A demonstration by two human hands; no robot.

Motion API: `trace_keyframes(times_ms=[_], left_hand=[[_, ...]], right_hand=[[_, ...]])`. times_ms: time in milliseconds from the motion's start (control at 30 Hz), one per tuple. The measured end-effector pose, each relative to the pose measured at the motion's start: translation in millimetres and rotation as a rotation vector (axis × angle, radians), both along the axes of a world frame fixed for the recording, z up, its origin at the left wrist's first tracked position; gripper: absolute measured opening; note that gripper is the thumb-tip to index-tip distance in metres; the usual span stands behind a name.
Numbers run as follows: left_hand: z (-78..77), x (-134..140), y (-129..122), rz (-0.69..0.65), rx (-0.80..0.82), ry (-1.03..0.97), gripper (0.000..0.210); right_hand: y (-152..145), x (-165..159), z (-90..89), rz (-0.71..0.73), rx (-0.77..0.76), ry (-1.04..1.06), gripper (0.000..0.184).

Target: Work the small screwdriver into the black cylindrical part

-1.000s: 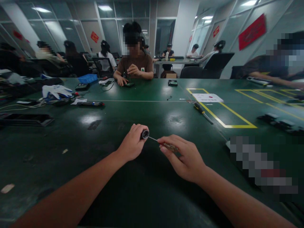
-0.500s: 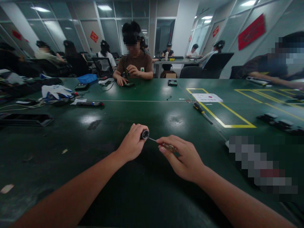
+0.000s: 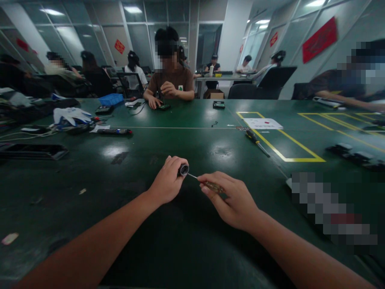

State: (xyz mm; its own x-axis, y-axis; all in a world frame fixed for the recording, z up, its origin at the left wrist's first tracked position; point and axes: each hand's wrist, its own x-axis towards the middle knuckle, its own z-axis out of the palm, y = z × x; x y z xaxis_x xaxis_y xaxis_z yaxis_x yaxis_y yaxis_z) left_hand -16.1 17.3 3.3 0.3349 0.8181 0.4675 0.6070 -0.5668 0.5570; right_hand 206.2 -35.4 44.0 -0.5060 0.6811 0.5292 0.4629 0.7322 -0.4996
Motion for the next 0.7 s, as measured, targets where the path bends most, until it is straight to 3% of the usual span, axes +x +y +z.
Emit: trace_keyframes(times_ms=[700], left_hand=[[3.1, -0.1, -2.5, -0.001, -0.019, 0.018, 0.015]], right_hand=[[-1.6, -0.4, 4.2, -0.037, 0.004, 0.007, 0.021]])
